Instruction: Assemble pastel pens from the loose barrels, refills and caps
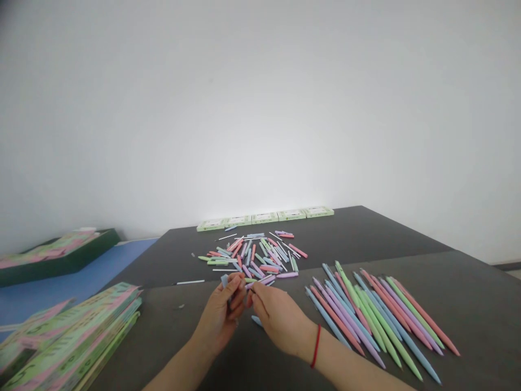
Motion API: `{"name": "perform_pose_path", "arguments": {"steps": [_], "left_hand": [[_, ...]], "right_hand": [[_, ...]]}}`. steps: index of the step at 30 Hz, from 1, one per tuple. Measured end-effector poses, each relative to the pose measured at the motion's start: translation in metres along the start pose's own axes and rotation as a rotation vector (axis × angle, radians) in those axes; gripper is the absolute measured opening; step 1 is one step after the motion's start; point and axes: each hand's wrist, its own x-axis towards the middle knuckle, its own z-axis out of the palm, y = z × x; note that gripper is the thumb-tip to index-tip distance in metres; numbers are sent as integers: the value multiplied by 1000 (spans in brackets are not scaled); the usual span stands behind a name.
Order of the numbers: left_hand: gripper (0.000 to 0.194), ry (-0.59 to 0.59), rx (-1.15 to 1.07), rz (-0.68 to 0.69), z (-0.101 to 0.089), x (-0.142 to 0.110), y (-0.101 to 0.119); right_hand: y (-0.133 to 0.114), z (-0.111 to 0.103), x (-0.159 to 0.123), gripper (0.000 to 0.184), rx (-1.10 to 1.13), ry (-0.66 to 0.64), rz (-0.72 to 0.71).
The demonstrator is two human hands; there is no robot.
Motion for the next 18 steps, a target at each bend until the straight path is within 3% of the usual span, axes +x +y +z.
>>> {"name": "perform_pose_path", "arguments": {"steps": [4,18], "left_hand": [[27,-5,-16,-28,1,-2,-1],[32,-1,-22,-28,0,-2,-4]], "right_hand": [[1,4,1,20,-123,-29,-17],[-3,6,1,19,-132,1,-9]]}}
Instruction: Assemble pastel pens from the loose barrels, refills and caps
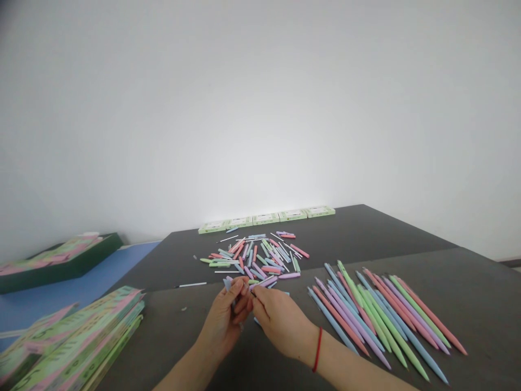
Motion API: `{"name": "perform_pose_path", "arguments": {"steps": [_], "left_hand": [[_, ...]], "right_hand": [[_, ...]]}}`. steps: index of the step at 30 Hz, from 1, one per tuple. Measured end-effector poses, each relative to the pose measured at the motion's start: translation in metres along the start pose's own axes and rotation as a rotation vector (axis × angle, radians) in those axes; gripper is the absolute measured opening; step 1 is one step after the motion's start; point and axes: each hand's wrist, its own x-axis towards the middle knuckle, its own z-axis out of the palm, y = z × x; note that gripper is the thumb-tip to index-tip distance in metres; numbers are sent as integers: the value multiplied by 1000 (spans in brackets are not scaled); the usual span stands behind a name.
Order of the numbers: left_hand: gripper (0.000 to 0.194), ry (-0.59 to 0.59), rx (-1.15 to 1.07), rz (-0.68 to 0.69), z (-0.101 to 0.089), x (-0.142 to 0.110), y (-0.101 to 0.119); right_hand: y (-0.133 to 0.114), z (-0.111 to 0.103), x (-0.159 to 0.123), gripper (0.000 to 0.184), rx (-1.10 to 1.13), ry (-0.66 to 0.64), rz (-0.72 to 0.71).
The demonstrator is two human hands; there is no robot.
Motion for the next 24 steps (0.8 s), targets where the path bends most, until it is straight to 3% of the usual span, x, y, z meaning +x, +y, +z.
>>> {"name": "perform_pose_path", "arguments": {"steps": [10,14,19,24], "left_hand": [[30,13,196,-17,4,-4,2],[29,28,298,-8,5,-5,4],[36,43,403,18,2,-3,1],[42,31,546,42,-1,-2,-1]], "right_hand": [[-1,0,-1,12,135,69,33],[5,8,-4,20,367,112,79],[10,22,-1,35,878,82,176],[15,23,3,40,987,63,210]]}}
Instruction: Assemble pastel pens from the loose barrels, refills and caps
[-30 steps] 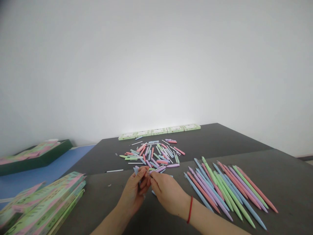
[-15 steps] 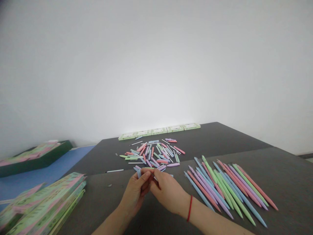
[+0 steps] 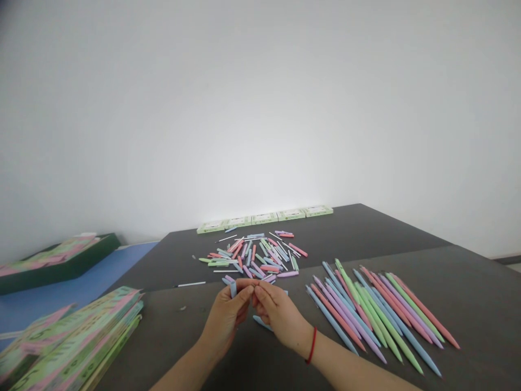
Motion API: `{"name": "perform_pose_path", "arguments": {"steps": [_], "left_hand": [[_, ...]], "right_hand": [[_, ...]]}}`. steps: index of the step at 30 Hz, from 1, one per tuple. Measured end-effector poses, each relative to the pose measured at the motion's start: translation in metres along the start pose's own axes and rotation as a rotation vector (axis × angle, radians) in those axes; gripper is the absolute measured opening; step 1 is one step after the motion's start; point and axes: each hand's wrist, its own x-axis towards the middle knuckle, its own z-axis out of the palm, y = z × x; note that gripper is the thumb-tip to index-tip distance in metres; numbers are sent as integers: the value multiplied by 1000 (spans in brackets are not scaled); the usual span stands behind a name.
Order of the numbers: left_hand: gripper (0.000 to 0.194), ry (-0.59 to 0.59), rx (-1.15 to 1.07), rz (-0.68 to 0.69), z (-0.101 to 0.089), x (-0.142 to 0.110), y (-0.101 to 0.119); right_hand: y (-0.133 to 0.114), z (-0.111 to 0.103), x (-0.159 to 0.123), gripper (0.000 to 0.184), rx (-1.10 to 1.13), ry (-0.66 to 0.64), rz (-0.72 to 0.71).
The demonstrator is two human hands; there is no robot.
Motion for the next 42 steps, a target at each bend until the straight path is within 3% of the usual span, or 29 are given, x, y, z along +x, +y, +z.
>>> {"name": "perform_pose_path", "arguments": {"steps": [3,7,11,16,21,23,27,31,36,42], "left_hand": [[42,-6,138,35,-3,3,-1],[14,-93,410,79,-9,3,-4],[23,-190,629,98,-11,-4,-6],[14,-226,684,80,-14,-2,-7],[7,-284,454,15,-22,11,0],[13,-307,296,-2,-28,13,6],[32,-333,-35,25,-42,11,25],[44,-369,-276,66,-52,3,44],[17,-538,-683,13,-45,-6,56],[15,-564,-689,-43,-38,-7,51]], "right_hand": [[-5,-7,3,40,29,27,7],[-19,-17,7,35,65,126,-37],[-29,-20,11,32,77,207,-104],[-40,-20,13,33,-18,225,-141],[-73,-29,1,23,-282,70,-84],[-89,-30,-5,19,-545,-27,-111],[-115,-17,-21,29,-1065,-141,-182],[-127,4,-38,31,-1091,-135,-265],[-133,20,-50,23,-1089,-85,-257],[-131,25,-49,5,-1059,17,-216]]}}
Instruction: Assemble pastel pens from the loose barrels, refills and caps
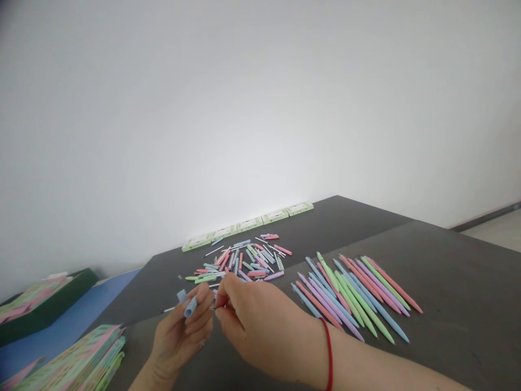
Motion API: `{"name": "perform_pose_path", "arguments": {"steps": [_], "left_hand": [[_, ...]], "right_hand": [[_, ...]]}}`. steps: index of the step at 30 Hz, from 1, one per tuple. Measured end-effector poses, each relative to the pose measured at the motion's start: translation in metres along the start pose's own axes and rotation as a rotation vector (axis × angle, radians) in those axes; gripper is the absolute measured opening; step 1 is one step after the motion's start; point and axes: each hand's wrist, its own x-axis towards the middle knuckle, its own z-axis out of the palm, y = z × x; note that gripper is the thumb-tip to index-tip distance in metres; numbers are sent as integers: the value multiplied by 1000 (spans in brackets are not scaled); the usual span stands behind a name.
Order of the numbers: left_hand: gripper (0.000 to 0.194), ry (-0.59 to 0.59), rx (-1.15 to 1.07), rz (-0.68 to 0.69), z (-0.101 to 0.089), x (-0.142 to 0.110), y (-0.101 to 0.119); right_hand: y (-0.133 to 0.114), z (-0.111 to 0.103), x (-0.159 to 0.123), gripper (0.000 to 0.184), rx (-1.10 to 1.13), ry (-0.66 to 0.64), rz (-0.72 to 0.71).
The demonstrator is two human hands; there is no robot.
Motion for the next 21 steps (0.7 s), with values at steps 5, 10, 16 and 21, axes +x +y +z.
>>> {"name": "perform_pose_path", "arguments": {"steps": [5,10,16,21], "left_hand": [[14,68,11,-20,-4,2,-3],[16,120,93,-57,-6,2,-6],[19,191,240,-91,-9,8,-17],[19,216,257,-87,-10,9,-23]], "right_hand": [[1,5,0,6,-24,-15,33],[4,8,1,6,-89,-30,54],[16,10,4,19,-348,-98,70],[26,11,9,19,-377,-137,86]]}}
